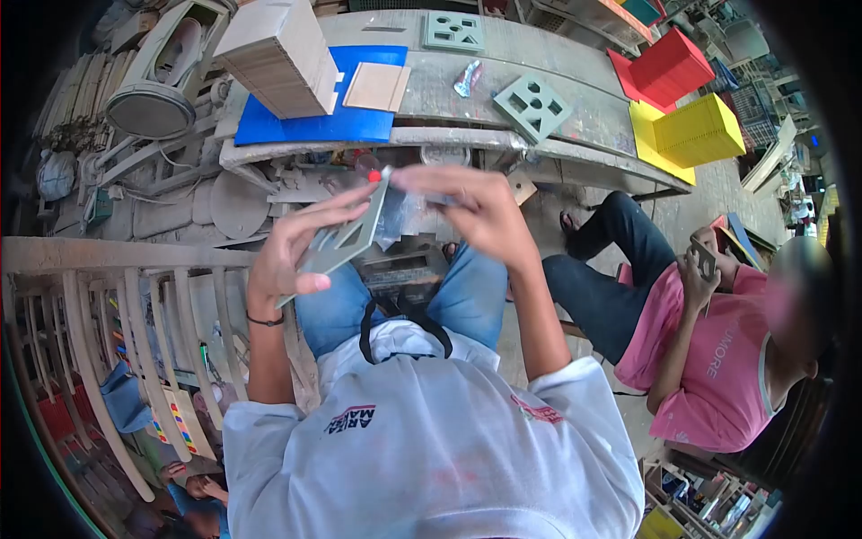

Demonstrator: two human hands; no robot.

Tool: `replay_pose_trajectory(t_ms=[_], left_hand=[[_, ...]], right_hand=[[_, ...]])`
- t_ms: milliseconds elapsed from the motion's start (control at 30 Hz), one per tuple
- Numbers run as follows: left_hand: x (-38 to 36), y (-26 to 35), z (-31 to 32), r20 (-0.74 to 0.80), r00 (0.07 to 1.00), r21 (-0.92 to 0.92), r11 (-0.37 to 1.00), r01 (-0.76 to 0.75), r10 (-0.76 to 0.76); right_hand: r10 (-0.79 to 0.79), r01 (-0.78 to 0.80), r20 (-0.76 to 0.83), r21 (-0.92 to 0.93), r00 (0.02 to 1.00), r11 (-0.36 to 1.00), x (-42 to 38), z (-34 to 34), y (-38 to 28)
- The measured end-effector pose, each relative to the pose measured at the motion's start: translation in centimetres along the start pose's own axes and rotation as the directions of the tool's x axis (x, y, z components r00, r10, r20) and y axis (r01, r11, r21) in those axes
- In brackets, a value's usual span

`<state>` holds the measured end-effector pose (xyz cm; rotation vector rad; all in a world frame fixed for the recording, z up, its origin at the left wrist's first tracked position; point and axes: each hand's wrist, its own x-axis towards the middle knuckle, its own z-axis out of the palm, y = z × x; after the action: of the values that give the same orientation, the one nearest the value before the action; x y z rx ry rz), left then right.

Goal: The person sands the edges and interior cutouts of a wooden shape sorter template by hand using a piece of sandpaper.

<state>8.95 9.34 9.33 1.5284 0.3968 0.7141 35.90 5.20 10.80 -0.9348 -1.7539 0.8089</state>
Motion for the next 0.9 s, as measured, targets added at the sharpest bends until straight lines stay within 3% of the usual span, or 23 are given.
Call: replay_pose_trajectory(t_ms=[67,100,200,233,300,333,367,433,500,533,567,633,700,733,767,800,833,867,900], left_hand=[[-0.6,-0.5,-0.5,0.028,1.000,0.011,1.000,-0.004,0.003],[-0.5,-0.1,-0.7,0.039,0.999,0.020,1.000,-0.002,0.001],[-0.3,0.6,0.2,0.009,0.997,0.069,0.995,0.075,-0.076],[-0.7,0.8,0.6,0.016,0.997,0.068,0.995,0.073,-0.074],[-0.7,1.3,0.8,-0.031,0.993,0.154,0.982,0.114,-0.111],[-0.6,1.6,1.0,-0.035,0.987,0.087,0.984,0.158,-0.156],[-0.8,1.8,1.0,-0.025,0.987,0.086,0.983,0.163,-0.161],[-0.7,2.3,0.4,0.028,0.982,0.107,0.977,0.184,-0.188],[-0.5,2.1,0.5,0.070,0.986,0.150,0.978,0.142,-0.154],[-0.8,2.1,0.7,0.055,0.985,0.118,0.981,0.156,-0.164],[-0.8,2.1,0.7,0.036,0.986,0.088,0.984,0.156,-0.160],[-0.9,1.8,0.6,0.016,0.984,0.029,0.983,0.179,-0.179],[-1.0,2.0,0.5,0.046,0.980,-0.001,0.981,0.192,-0.192],[-0.7,2.1,0.6,0.063,0.988,0.050,0.990,0.135,-0.138],[-0.8,2.0,0.6,0.079,0.988,0.055,0.990,0.129,-0.133],[-1.2,1.9,0.7,0.055,0.992,0.100,0.989,0.107,-0.113],[-1.2,1.8,0.5,0.030,0.997,0.148,0.986,0.072,-0.077],[-1.0,1.8,0.4,0.045,0.998,0.273,0.962,0.027,-0.041],[-1.0,1.6,0.4,0.044,0.998,0.300,0.954,0.020,-0.035]], right_hand=[[-0.044,0.015,0.146,0.193,0.988,0.981,0.0,0.1,-3.8],[-0.050,0.023,0.132,0.195,0.990,0.981,0.1,0.1,-3.1],[0.115,-0.098,0.119,-0.142,0.986,0.985,0.8,-0.1,1.6],[0.117,-0.100,0.113,-0.146,0.987,0.984,0.0,-0.1,1.9],[0.001,-0.005,0.070,0.053,0.998,0.999,-0.6,-0.5,0.7],[-0.144,0.119,0.117,0.197,0.983,0.973,-0.1,-0.7,-1.8],[-0.099,0.046,0.176,0.281,0.979,0.959,-0.2,-0.5,-2.9],[-0.073,0.050,0.187,0.126,0.980,0.991,0.2,-0.1,0.1],[0.278,-0.216,0.149,-0.333,0.949,0.918,0.4,-1.1,2.9],[0.189,-0.168,0.126,-0.163,0.974,0.972,0.3,-1.5,2.7],[0.173,-0.149,0.126,-0.177,0.977,0.973,0.1,-1.7,2.0],[-0.183,0.157,0.112,0.207,0.977,0.966,0.1,-0.7,-2.5],[-0.197,0.151,0.145,0.280,0.970,0.948,0.3,-0.4,-1.6],[0.043,-0.037,0.186,-0.032,0.982,0.999,0.1,-0.5,1.1],[0.286,-0.223,0.147,-0.343,0.947,0.913,-0.4,-0.7,3.6],[0.415,-0.230,0.188,-0.601,0.890,0.765,-1.0,-1.1,5.2],[0.400,-0.219,0.171,-0.616,0.900,0.757,-0.9,-0.9,4.6],[0.336,-0.309,0.108,-0.209,0.936,0.928,-1.2,0.0,3.6],[0.306,-0.304,0.034,0.252,0.951,0.919,-1.6,0.6,2.8]])
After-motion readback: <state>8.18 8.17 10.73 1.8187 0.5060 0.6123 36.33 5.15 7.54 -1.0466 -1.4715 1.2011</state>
